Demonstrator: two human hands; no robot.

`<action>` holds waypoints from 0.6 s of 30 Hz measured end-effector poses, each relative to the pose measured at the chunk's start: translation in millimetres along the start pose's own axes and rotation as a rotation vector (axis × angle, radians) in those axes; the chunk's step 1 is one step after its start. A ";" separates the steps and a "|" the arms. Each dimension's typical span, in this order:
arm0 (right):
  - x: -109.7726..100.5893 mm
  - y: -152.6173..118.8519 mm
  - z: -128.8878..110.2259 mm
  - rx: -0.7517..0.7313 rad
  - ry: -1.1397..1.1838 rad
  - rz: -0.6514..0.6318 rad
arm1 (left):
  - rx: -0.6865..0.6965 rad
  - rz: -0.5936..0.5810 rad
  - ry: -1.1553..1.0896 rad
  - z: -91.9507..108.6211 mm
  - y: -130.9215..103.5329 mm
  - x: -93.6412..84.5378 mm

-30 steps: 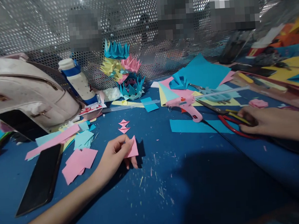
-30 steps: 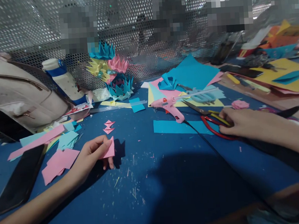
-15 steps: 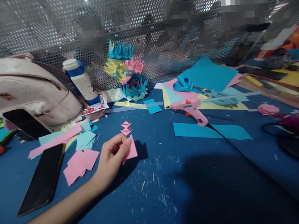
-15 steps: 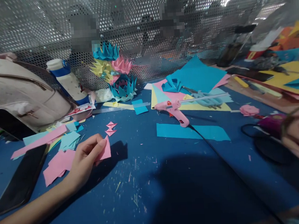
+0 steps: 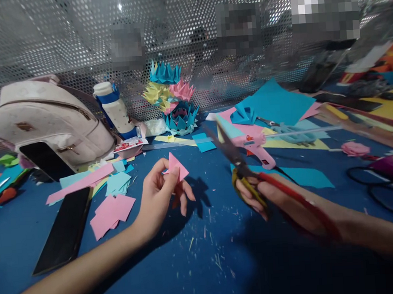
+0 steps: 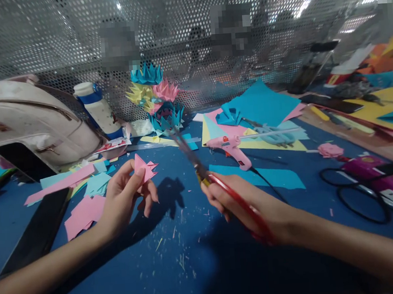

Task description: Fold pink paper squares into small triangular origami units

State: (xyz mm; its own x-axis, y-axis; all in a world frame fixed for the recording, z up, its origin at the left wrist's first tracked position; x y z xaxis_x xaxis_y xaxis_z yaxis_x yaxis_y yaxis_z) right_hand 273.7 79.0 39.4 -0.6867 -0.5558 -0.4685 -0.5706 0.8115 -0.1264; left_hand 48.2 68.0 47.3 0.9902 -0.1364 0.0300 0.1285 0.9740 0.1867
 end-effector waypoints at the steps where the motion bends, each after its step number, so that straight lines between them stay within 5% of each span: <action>1: 5.1 3.5 -4.5 0.001 -0.007 -0.073 | 0.003 0.004 -0.003 1.3 -0.6 -0.2; 6: 27.4 9.3 -7.3 0.007 0.033 -0.225 | -0.005 0.044 0.003 1.0 -3.3 -3.5; 9: 38.2 13.6 -9.3 -0.146 0.043 -0.231 | -0.038 0.045 0.004 -2.7 -4.7 -2.3; 18: 47.5 18.5 -14.2 -0.246 0.018 -0.271 | -0.060 0.058 -0.027 -5.5 -7.8 0.5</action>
State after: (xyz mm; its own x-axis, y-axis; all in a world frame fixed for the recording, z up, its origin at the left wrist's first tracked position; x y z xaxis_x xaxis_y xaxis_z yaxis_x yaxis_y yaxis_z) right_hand 224.0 65.0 27.2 -0.5021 -0.7496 -0.4312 -0.8226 0.5678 -0.0292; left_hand 48.0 61.4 40.5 0.9944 -0.0835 0.0654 0.0749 0.9894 0.1244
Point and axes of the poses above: each hand's wrist, its own y-axis towards the middle knuckle, its own x-axis out of the palm, z = x × y, the point moved 4 cm from there along y, towards the middle knuckle, and after that the axes turned 3 degrees about x, right-handed, at the moved point
